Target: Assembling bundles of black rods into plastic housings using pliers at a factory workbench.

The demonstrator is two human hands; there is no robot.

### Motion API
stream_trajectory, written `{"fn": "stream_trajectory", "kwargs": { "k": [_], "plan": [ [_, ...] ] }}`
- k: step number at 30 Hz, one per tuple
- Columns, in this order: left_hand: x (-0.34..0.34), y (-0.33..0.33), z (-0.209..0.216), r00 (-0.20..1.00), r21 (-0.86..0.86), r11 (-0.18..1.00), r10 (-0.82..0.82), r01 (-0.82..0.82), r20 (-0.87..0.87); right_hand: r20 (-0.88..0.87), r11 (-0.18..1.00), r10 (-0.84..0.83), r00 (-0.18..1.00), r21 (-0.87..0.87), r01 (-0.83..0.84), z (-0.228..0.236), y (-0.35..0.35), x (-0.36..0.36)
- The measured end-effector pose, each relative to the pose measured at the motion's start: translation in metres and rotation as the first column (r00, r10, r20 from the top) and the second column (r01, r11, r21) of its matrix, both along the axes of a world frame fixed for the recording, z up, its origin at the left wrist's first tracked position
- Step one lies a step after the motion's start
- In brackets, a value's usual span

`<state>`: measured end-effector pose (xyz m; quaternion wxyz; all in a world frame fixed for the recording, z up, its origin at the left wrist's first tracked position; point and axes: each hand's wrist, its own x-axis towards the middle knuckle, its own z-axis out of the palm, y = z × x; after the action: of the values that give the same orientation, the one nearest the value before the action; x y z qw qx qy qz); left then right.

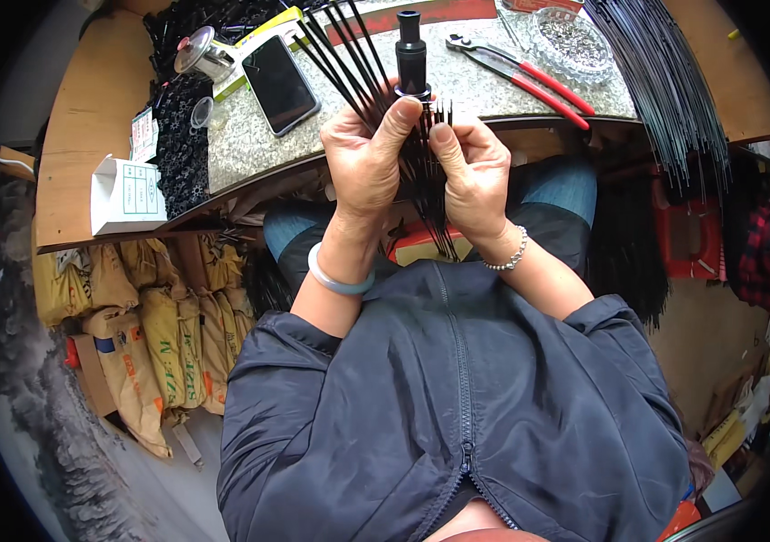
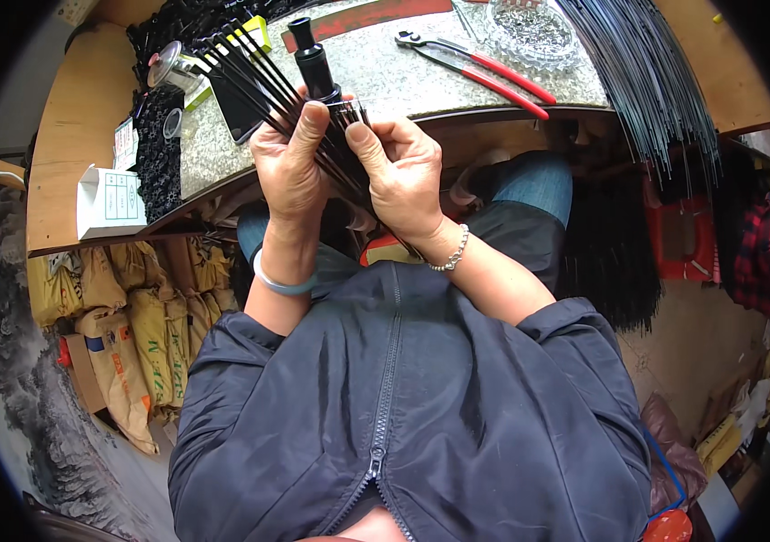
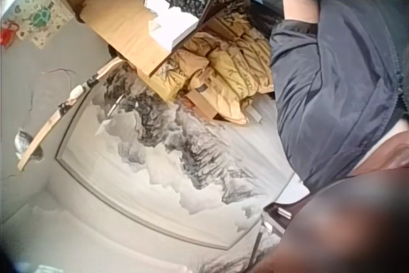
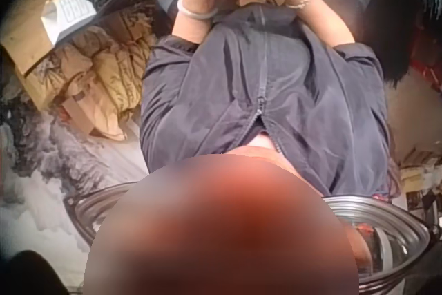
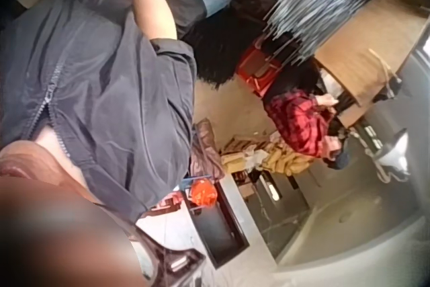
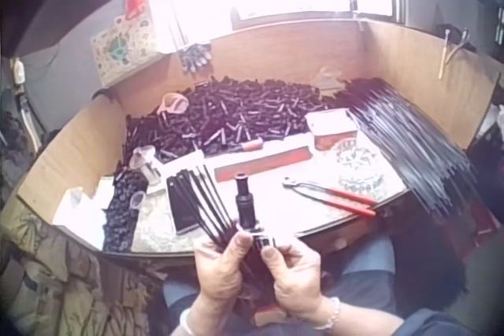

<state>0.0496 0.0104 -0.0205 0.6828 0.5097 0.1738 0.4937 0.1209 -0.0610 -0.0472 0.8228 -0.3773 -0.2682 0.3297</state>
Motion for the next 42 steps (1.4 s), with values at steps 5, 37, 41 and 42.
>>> {"fn": "stream_trajectory", "kwargs": {
  "k": [5,37,41,42],
  "plan": [
    [0.001,-0.001,-0.003,0.999,-0.029,1.000,-0.002,0.003,0.033,-0.033,0.997,0.074,0.997,-0.009,-0.075,-0.005,0.001,0.005],
    [0.009,-0.011,0.005,0.969,0.187,0.957,0.237,-0.220,-0.068,-0.177,0.970,0.243,0.954,0.023,-0.243,-0.004,0.003,0.014],
    [0.006,-0.007,-0.001,0.975,0.193,0.963,0.208,-0.190,-0.078,-0.210,0.942,0.335,0.918,0.050,-0.332,-0.002,0.004,0.021],
    [0.006,-0.008,-0.001,0.975,0.192,0.963,0.206,-0.188,-0.079,-0.233,0.922,0.387,0.892,0.067,-0.382,-0.002,0.005,0.023]
  ]
}}
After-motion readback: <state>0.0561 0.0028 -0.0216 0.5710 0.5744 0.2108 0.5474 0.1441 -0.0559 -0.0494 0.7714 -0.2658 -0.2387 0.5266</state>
